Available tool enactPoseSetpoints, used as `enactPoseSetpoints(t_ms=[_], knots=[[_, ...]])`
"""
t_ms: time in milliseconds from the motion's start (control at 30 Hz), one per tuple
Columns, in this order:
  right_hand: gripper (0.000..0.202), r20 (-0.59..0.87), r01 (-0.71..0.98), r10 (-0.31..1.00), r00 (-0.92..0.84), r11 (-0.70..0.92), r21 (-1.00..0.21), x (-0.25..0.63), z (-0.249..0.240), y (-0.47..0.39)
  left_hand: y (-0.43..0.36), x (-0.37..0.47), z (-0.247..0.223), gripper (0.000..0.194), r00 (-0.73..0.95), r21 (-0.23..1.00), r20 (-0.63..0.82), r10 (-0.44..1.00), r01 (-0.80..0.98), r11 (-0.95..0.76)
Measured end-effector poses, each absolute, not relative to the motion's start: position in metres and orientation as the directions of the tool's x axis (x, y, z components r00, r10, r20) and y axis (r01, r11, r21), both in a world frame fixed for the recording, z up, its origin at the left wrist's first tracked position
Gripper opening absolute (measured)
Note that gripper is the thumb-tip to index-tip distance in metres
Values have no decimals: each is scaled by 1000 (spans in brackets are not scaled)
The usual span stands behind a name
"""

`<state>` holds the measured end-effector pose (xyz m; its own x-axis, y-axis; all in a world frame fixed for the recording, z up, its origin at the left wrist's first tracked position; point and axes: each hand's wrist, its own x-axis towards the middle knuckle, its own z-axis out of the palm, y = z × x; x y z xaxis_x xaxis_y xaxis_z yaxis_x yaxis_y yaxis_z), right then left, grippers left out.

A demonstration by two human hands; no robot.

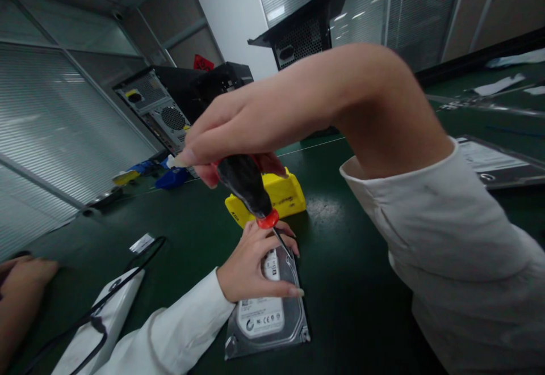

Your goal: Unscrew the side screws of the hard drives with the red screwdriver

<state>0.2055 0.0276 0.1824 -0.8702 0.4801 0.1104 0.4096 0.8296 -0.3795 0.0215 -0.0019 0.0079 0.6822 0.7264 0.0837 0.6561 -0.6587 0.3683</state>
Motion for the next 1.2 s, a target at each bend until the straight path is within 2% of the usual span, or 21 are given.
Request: enactPoseSetpoints(t_ms=[100,267,400,533,700,800,1000,1100,1200], knots=[[36,168,321,380,-910,900,-296,207,183,29,-1,22,9,54,680,367,90,728,657,-659],[37,198,352,397,-896,908,-229,207,183,31,-2,24,10,53,682,367,89,726,655,-661],[47,219,391,446,-868,885,-253,206,184,31,-3,23,10,54,675,372,72,734,665,-648],[33,200,397,443,-874,888,-230,206,183,30,-2,20,9,54,673,372,62,737,669,-643],[30,174,364,397,-901,911,-196,207,182,32,-1,21,9,54,672,366,62,738,673,-643],[35,193,355,389,-901,916,-189,208,184,32,-1,23,10,54,675,364,69,735,668,-648],[52,188,454,485,-854,871,-188,208,184,31,1,23,12,55,675,365,54,736,673,-644],[52,198,459,503,-841,858,-230,206,184,31,2,25,13,54,675,356,55,736,675,-646],[48,243,434,471,-848,880,-195,205,184,31,3,26,13,54,678,360,64,732,669,-651]])
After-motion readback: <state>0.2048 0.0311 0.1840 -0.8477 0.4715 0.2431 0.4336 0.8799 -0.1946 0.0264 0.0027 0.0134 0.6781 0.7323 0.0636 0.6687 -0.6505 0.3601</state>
